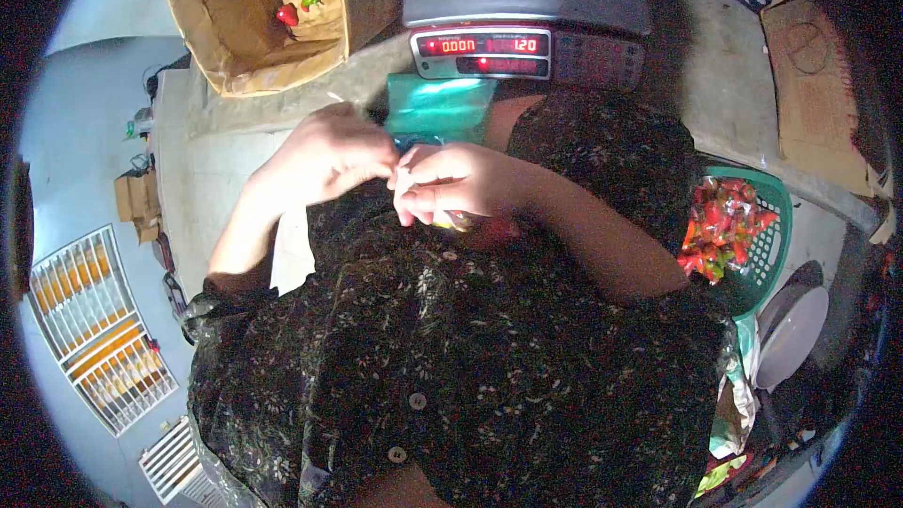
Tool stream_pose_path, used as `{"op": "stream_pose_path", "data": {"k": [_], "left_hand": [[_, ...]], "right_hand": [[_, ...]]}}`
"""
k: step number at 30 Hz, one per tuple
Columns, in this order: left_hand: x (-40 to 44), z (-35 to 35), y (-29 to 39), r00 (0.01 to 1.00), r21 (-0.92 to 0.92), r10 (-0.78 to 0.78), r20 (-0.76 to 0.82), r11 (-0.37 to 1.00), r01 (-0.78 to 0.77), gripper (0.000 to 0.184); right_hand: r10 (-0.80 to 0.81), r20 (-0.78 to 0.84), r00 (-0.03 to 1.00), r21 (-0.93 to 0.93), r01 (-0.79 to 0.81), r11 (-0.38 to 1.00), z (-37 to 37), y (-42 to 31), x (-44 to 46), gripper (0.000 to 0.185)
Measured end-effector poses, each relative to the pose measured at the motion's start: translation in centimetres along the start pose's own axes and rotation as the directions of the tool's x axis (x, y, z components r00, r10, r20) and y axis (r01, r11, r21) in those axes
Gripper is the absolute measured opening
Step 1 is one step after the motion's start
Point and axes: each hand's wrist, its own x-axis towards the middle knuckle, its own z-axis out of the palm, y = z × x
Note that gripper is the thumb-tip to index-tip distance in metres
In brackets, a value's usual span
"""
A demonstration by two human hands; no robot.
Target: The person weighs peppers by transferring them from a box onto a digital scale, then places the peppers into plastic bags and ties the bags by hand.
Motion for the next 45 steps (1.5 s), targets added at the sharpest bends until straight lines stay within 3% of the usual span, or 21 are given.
{"op": "stream_pose_path", "data": {"k": [4, 7, 9, 10, 11, 13, 15, 16, 20, 22, 23, 26, 29, 32, 33, 34, 36, 37, 38, 40, 45], "left_hand": [[-0.8, 5.1, -2.5, 0.961, 0.115, -0.140, -0.240, 0.978, 0.172, 0.014], [-0.5, 6.2, -0.3, 0.916, 0.097, -0.325, -0.237, 0.930, 0.355, 0.017], [-0.6, 6.5, 0.4, 0.868, -0.134, -0.471, -0.161, 0.881, 0.453, 0.018], [-0.7, 6.6, 0.8, 0.842, -0.570, -0.525, -0.119, 0.731, 0.375, 0.019], [-0.6, 6.9, 1.2, 0.828, -0.881, -0.558, -0.057, 0.418, 0.221, 0.020], [-0.1, 7.4, 2.4, 0.842, -0.900, -0.534, 0.076, -0.400, -0.172, 0.022], [0.9, 7.2, 4.3, 0.546, -0.908, -0.755, -0.363, 0.419, -0.024, 0.024], [0.7, 7.9, 4.2, 0.552, -0.862, -0.675, -0.489, 0.472, -0.186, 0.019], [-0.5, 7.7, 0.4, 0.571, -0.259, -0.224, -0.790, 0.966, 0.021, 0.013], [0.6, 7.2, -1.2, 0.515, 0.065, 0.079, -0.854, 0.997, -0.046, 0.015], [1.2, 10.4, -4.9, 0.335, 0.218, 0.185, -0.924, 0.974, 0.064, 0.021], [1.4, 6.1, -3.0, 0.525, 0.606, 0.467, -0.712, 0.786, 0.123, 0.017], [0.5, 3.4, -2.1, 0.804, 0.461, 0.218, -0.553, 0.884, 0.077, 0.015], [-0.2, 2.3, -2.0, 0.847, 0.275, -0.114, -0.520, 0.916, 0.292, 0.011], [-0.5, 3.4, -2.0, 0.788, 0.081, -0.245, -0.565, 0.934, 0.349, 0.018], [-0.3, 3.3, -0.8, 0.748, -0.501, -0.526, -0.405, 0.812, 0.299, 0.021], [0.2, 4.2, 1.1, 0.764, -0.998, -0.644, -0.017, -0.036, -0.052, 0.028], [1.3, 4.2, 3.0, 0.704, -0.979, -0.710, -0.035, -0.119, -0.168, 0.029], [2.3, 5.6, 3.1, 0.672, -0.941, -0.658, -0.339, 0.240, -0.240, 0.028], [3.2, 7.1, 3.2, 0.623, -0.674, -0.371, -0.688, 0.644, -0.361, 0.024], [1.6, 6.9, -1.4, 0.841, -0.204, -0.109, -0.529, 0.979, -0.001, 0.020]], "right_hand": [[0.253, -0.222, 0.942, 0.363, -0.161, 0.918, -0.3, -0.7, -0.8, 0.028], [0.060, -0.416, 0.907, 0.056, -0.040, 0.998, -0.5, 1.5, -0.3, 0.036], [-0.235, -0.479, 0.846, -0.655, -0.166, 0.737, -0.4, 1.6, -0.1, 0.035], [-0.379, -0.414, 0.827, -0.874, -0.244, 0.421, -0.4, 1.6, 0.1, 0.035], [-0.403, -0.422, 0.812, -0.878, -0.255, 0.406, -0.2, 1.2, 0.5, 0.037], [-0.450, -0.435, 0.780, -0.884, -0.276, 0.376, 0.2, -0.1, 1.4, 0.041], [-0.404, -0.449, 0.797, -0.755, -0.096, 0.649, 0.3, -0.7, 2.7, 0.050], [-0.465, -0.437, 0.770, -0.645, 0.092, 0.758, 0.7, -1.1, 3.4, 0.054], [-0.509, -0.347, 0.788, -0.268, 0.437, 0.858, 1.7, -4.2, 4.0, 0.057], [-0.403, -0.334, 0.852, 0.303, 0.502, 0.810, 1.1, -3.6, 3.5, 0.066], [-0.348, -0.325, 0.880, 0.551, 0.475, 0.686, 0.8, -3.2, 3.3, 0.078], [-0.367, -0.093, 0.926, 0.506, 0.361, 0.784, -1.6, -0.1, 2.2, 0.091], [0.063, -0.261, 0.963, 0.670, 0.134, 0.731, -1.6, -0.5, 1.7, 0.076], [-0.106, -0.563, 0.819, 0.136, 0.218, 0.966, -2.2, -0.4, 2.8, 0.042], [-0.199, -0.604, 0.772, -0.106, 0.169, 0.980, -2.2, 0.2, 3.4, 0.038], [-0.367, -0.598, 0.712, -0.438, 0.093, 0.894, -2.1, 0.6, 3.7, 0.038], [-0.556, -0.549, 0.624, -0.730, -0.034, 0.682, -1.1, 0.6, 4.3, 0.041], [-0.577, -0.584, 0.571, -0.695, 0.016, 0.719, -0.6, 0.6, 4.8, 0.044], [-0.273, -0.621, 0.735, -0.069, 0.295, 0.953, -0.7, -0.1, 4.1, 0.047], [-0.045, -0.525, 0.850, 0.546, 0.377, 0.748, 0.2, -2.9, 3.5, 0.059], [-0.061, -0.277, 0.959, 0.829, 0.271, 0.489, -1.7, -1.4, 2.0, 0.083]]}}
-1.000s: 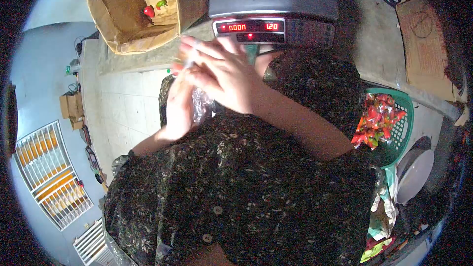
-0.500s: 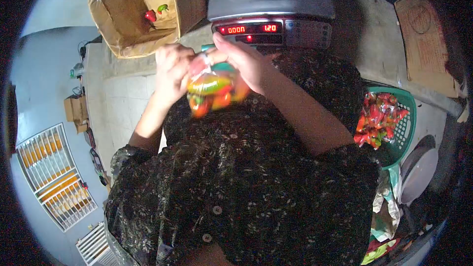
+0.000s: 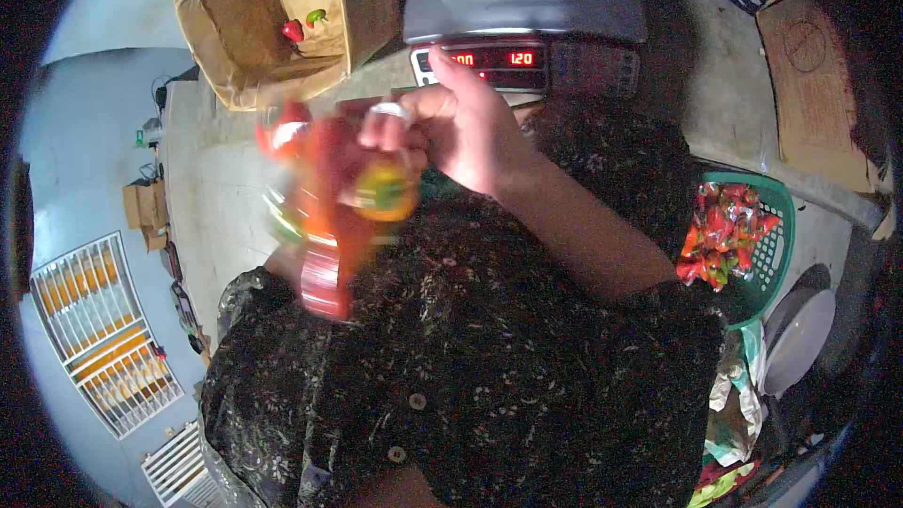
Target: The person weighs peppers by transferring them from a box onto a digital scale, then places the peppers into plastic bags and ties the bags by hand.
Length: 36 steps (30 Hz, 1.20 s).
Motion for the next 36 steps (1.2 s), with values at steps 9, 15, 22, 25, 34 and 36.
{"op": "stream_pose_path", "data": {"k": [9, 15, 22, 25, 34, 36], "left_hand": [[0.9, -4.2, -0.2, 0.792, -0.053, -0.609, 0.054, 0.790, 0.611, 0.022], [1.6, -0.6, 4.8, 0.753, -0.864, -0.657, -0.034, 0.398, 0.309, 0.027], [-0.4, 0.3, -0.6, 0.989, 0.158, 0.121, -0.088, 0.982, -0.106, 0.013], [0.7, -1.4, -4.7, 0.965, 0.485, 0.243, 0.095, 0.836, -0.258, 0.033], [1.9, -7.0, -2.9, 0.933, 0.381, -0.128, 0.335, 0.924, -0.010, 0.020], [1.8, -7.1, -1.9, 0.883, 0.252, -0.288, 0.372, 0.946, 0.203, 0.018]], "right_hand": [[-0.389, 0.151, 0.909, -0.986, 0.168, 0.008, -0.8, 0.4, 0.9, 0.035], [-0.387, -0.092, 0.917, -0.821, 0.150, 0.551, 0.3, 2.7, 1.8, 0.052], [-0.063, 0.003, 0.998, -0.138, 0.063, 0.988, 0.4, -0.4, 0.5, 0.068], [0.014, -0.037, 0.999, -0.155, -0.019, 0.988, -2.3, -0.4, -0.4, 0.067], [-0.062, -0.190, 0.980, -0.526, -0.048, 0.849, -3.3, -0.2, 0.8, 0.053], [-0.139, -0.108, 0.984, -0.955, -0.063, 0.291, -3.8, 0.1, 1.1, 0.040]]}}
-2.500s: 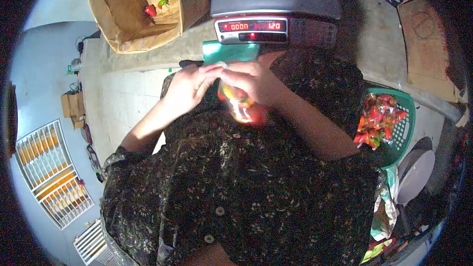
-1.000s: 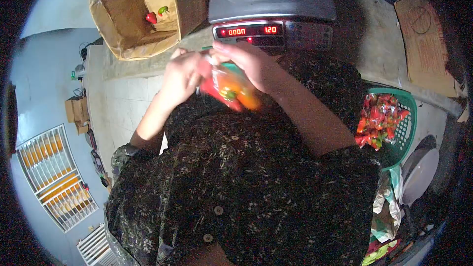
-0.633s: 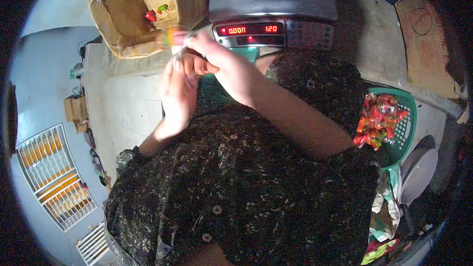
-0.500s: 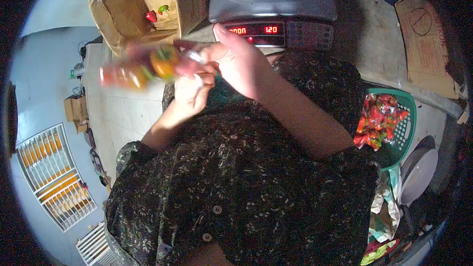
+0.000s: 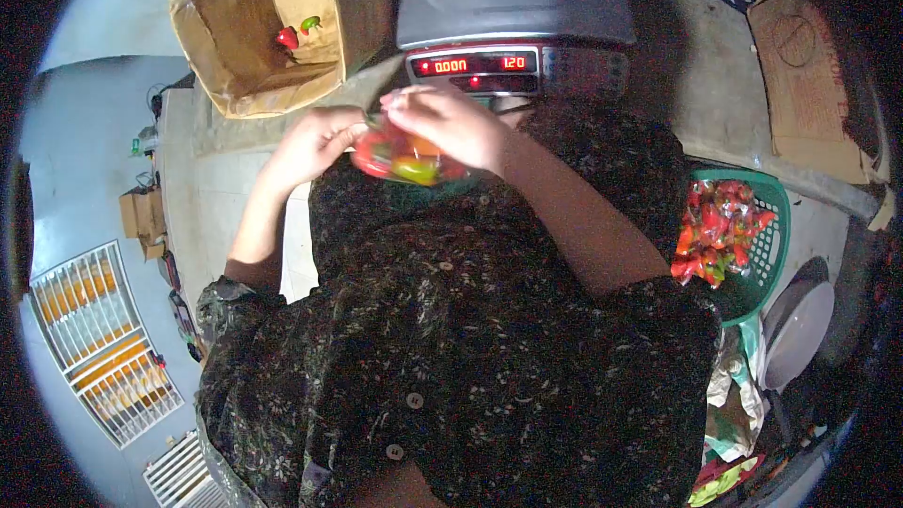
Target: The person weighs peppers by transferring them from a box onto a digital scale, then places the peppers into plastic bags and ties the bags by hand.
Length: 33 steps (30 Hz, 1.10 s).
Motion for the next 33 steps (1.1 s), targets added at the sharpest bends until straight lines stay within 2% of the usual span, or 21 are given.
{"op": "stream_pose_path", "data": {"k": [1, 3, 4, 5, 8, 9, 12, 13, 14, 15, 16, 17, 19, 20, 22, 24, 26, 28, 31, 32, 33], "left_hand": [[0.0, 0.2, 0.1, 0.997, -0.104, -0.057, 0.057, 0.993, 0.063, 0.020], [-0.1, 1.7, -0.2, 0.967, -0.399, -0.192, 0.169, 0.883, 0.245, 0.029], [0.0, 2.1, 1.1, 0.880, -0.696, -0.352, 0.320, 0.542, 0.470, 0.024], [0.1, 2.7, 1.2, 0.866, -0.824, -0.380, 0.324, 0.335, 0.456, 0.023], [0.2, 3.9, 0.3, 0.931, -0.954, -0.230, 0.284, -0.166, 0.250, 0.022], [0.1, 4.0, 0.0, 0.962, -0.935, -0.151, 0.227, -0.309, 0.173, 0.023], [0.6, 5.7, 5.6, 0.794, -0.995, -0.605, -0.065, 0.102, -0.004, 0.025], [0.5, 7.2, 4.4, 0.862, -0.850, -0.384, -0.329, 0.518, -0.094, 0.024], [-0.3, 8.9, 4.3, 0.824, -0.657, -0.310, -0.474, 0.747, -0.097, 0.022], [-0.3, 8.8, 4.3, 0.801, -0.384, -0.072, -0.595, 0.900, -0.205, 0.020], [-0.1, 8.6, 4.2, 0.751, -0.072, 0.192, -0.631, 0.950, -0.304, 0.019], [0.2, 8.1, 4.1, 0.775, -0.024, 0.290, -0.561, 0.931, -0.365, 0.018], [-0.9, 8.5, 1.7, 0.908, -0.370, -0.049, -0.415, 0.921, -0.119, 0.022], [-0.5, 7.7, 0.9, 0.891, -0.058, 0.124, -0.438, 0.985, -0.165, 0.019], [1.0, 4.8, 0.8, 0.771, 0.589, 0.458, -0.442, 0.797, -0.135, 0.015], [1.0, 4.3, 0.6, 0.882, 0.431, 0.364, -0.299, 0.876, -0.216, 0.011], [1.0, 4.6, 0.4, 0.923, 0.368, 0.317, -0.219, 0.903, -0.223, 0.009], [0.9, 5.2, 0.3, 0.951, 0.227, 0.213, -0.223, 0.960, -0.162, 0.008], [0.7, 6.4, 1.3, 0.943, -0.205, -0.105, -0.317, 0.978, 0.040, 0.016], [0.5, 6.2, 1.4, 0.946, -0.607, -0.229, -0.230, 0.794, 0.045, 0.017], [0.2, 5.8, 1.7, 0.948, -0.890, -0.303, -0.097, 0.453, 0.054, 0.019]], "right_hand": [[-0.248, -0.114, 0.962, -0.319, 0.201, 0.926, 0.9, 1.1, 0.6, 0.034], [0.032, -0.035, 0.999, -0.576, -0.046, 0.816, 1.1, -1.1, 0.0, 0.034], [0.146, -0.019, 0.989, -0.729, -0.114, 0.674, 1.2, -2.9, -0.4, 0.037], [-0.137, -0.093, 0.986, -0.773, 0.015, 0.634, 1.8, -0.6, -0.9, 0.039], [-0.270, -0.156, 0.950, -0.777, 0.051, 0.628, 1.3, -1.4, -0.9, 0.041], [-0.159, -0.141, 0.977, -0.736, 0.004, 0.677, 0.9, -2.1, -0.8, 0.044], [-0.427, -0.222, 0.876, -0.420, 0.310, 0.853, 1.4, -0.6, -0.1, 0.042], [-0.361, -0.218, 0.907, -0.185, 0.325, 0.927, 2.3, -1.0, -0.3, 0.042], [-0.232, -0.131, 0.964, 0.418, 0.266, 0.869, 2.7, -1.9, -0.8, 0.041], [-0.268, -0.008, 0.963, 0.430, 0.245, 0.869, 1.9, -1.1, -1.1, 0.042], [-0.300, 0.111, 0.947, 0.438, 0.224, 0.870, 0.8, -0.4, -1.4, 0.042], [0.003, 0.189, 0.982, 0.352, -0.071, 0.933, 0.2, 0.1, -1.4, 0.049], [-0.358, 0.132, 0.924, 0.688, 0.174, 0.704, -0.1, -1.0, -1.5, 0.065], [-0.389, 0.232, 0.892, 0.789, 0.061, 0.611, -0.8, -2.2, -1.1, 0.068], [-0.162, 0.183, 0.970, 0.728, -0.023, 0.685, -0.6, -1.8, -1.2, 0.067], [-0.078, 0.063, 0.995, 0.508, 0.035, 0.861, -1.1, -1.7, -1.3, 0.059], [0.235, 0.114, 0.965, 0.201, -0.254, 0.946, -2.0, -1.5, -1.4, 0.046], [0.338, 0.146, 0.930, -0.006, -0.341, 0.940, -1.6, -0.5, -1.0, 0.034], [0.000, -0.040, 0.999, -0.084, -0.003, 0.996, -0.8, 0.8, -0.5, 0.035], [-0.133, -0.133, 0.982, -0.123, 0.117, 0.985, -0.5, 0.4, -0.6, 0.035], [-0.090, -0.148, 0.985, 0.196, 0.119, 0.973, -0.4, -0.9, -1.0, 0.032]]}}
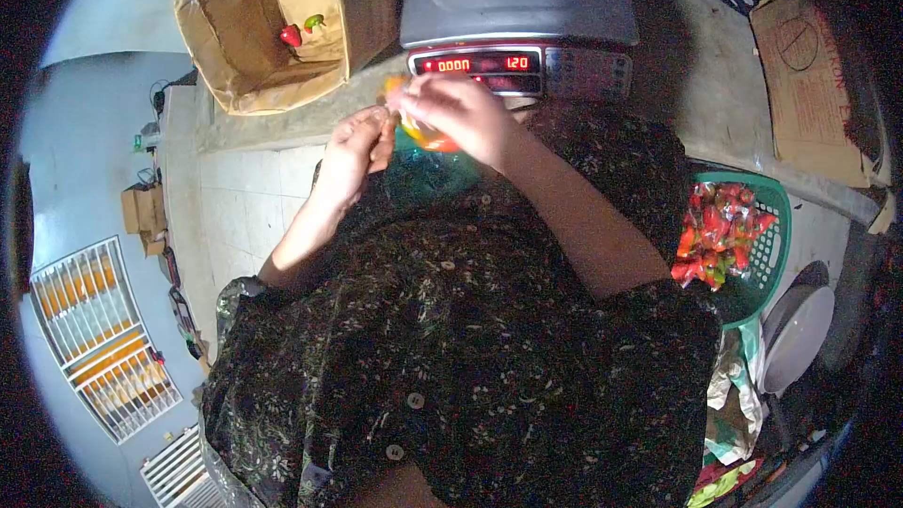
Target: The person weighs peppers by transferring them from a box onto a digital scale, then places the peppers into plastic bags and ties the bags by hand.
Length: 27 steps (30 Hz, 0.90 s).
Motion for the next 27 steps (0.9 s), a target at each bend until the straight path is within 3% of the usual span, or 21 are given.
{"op": "stream_pose_path", "data": {"k": [1, 2, 3, 5, 6, 7, 8, 9, 10, 12, 13, 14, 15, 17, 18, 19, 20, 22, 26, 27], "left_hand": [[-0.4, 0.2, 0.6, 0.989, -0.405, -0.138, 0.058, 0.902, 0.150, 0.020], [-0.9, 0.8, 1.3, 0.991, -0.535, -0.091, 0.095, 0.835, 0.127, 0.022], [-1.2, 2.5, 2.1, 0.998, -0.444, -0.012, -0.069, 0.896, -0.020, 0.024], [-1.4, 5.3, 3.1, 0.916, -0.181, 0.191, -0.352, 0.947, -0.267, 0.028], [-1.3, 4.3, 1.0, 0.871, 0.062, 0.406, -0.276, 0.912, -0.405, 0.027], [-1.6, 4.8, 1.3, 0.797, 0.316, 0.583, -0.158, 0.795, -0.518, 0.019], [-1.6, 3.4, 0.3, 0.732, 0.512, 0.680, 0.029, 0.619, -0.595, 0.015], [-1.6, 2.0, -0.7, 0.659, 0.651, 0.714, 0.237, 0.387, -0.653, 0.011], [-1.2, 1.3, -1.9, 0.623, 0.723, 0.710, 0.330, 0.234, -0.649, 0.011], [-0.1, 1.1, -3.0, 0.626, 0.829, 0.684, 0.375, 0.055, -0.556, 0.013], [0.4, 0.9, -3.4, 0.637, 0.861, 0.670, 0.382, -0.006, -0.509, 0.015], [0.6, 0.8, -3.5, 0.646, 0.881, 0.658, 0.387, -0.056, -0.471, 0.018], [0.7, 0.7, -3.5, 0.661, 0.897, 0.644, 0.385, -0.092, -0.433, 0.021], [0.4, 0.6, -3.3, 0.703, 0.924, 0.610, 0.364, -0.142, -0.355, 0.027], [0.2, 0.3, -3.1, 0.705, 0.924, 0.606, 0.369, -0.154, -0.351, 0.030], [-0.1, -0.2, -2.8, 0.694, 0.914, 0.605, 0.390, -0.163, -0.372, 0.033], [0.2, -0.9, -2.7, 0.601, 0.859, 0.649, 0.466, -0.169, -0.484, 0.029], [-0.1, -0.7, -1.3, 0.678, 0.867, 0.567, 0.468, -0.144, -0.478, 0.026], [0.2, -2.2, 0.5, 0.806, 0.881, 0.403, 0.433, -0.002, -0.473, 0.021], [0.2, -2.6, 0.9, 0.817, 0.892, 0.395, 0.419, -0.012, -0.452, 0.014]], "right_hand": [[-0.015, 0.037, 0.999, 0.231, 0.006, 0.973, 0.0, 0.1, 0.3, 0.036], [-0.024, -0.014, 1.000, 0.236, 0.026, 0.971, 0.9, -0.4, 0.3, 0.038], [-0.031, -0.064, 0.997, 0.242, 0.046, 0.969, 1.9, -1.1, 0.2, 0.041], [-0.064, 0.005, 0.998, 0.410, 0.057, 0.910, 2.9, -2.0, 0.4, 0.039], [-0.086, 0.032, 0.996, 0.489, 0.059, 0.870, 3.1, -2.7, 0.5, 0.039], [0.110, 0.106, 0.988, 0.413, -0.144, 0.899, 2.8, -4.6, 1.0, 0.047], [0.086, 0.119, 0.989, 0.626, -0.142, 0.767, 2.6, -3.9, 0.6, 0.054], [0.057, 0.125, 0.990, 0.800, -0.135, 0.584, 2.3, -2.5, -0.1, 0.062], [-0.106, 0.340, 0.935, 0.691, -0.172, 0.702, 0.5, 0.0, 0.1, 0.074], [0.077, 0.263, 0.962, 0.726, -0.250, 0.641, 0.0, 1.0, -0.2, 0.074], [0.021, 0.289, 0.957, 0.743, -0.238, 0.625, -0.3, 1.2, 0.0, 0.073], [0.078, 0.278, 0.957, 0.678, -0.253, 0.690, -0.3, 1.1, -0.2, 0.071], [0.134, 0.257, 0.957, 0.607, -0.268, 0.748, -0.1, 0.7, -0.3, 0.070], [0.072, 0.291, 0.954, 0.559, -0.230, 0.796, -0.2, 1.3, -0.2, 0.061], [0.080, 0.368, 0.926, 0.595, -0.301, 0.745, -0.3, 1.8, -0.3, 0.058], [0.078, 0.448, 0.891, 0.619, -0.372, 0.691, -0.4, 2.0, -0.3, 0.055], [0.087, 0.463, 0.882, 0.585, -0.378, 0.718, -0.6, 1.9, -0.3, 0.054], [0.103, 0.499, 0.860, 0.513, -0.389, 0.765, -0.5, 0.9, -0.3, 0.050], [0.200, 0.193, 0.961, 0.599, -0.277, 0.751, 0.3, 2.3, -0.1, 0.043], [0.193, 0.131, 0.972, 0.512, -0.233, 0.827, 0.3, 2.6, -0.2, 0.039]]}}
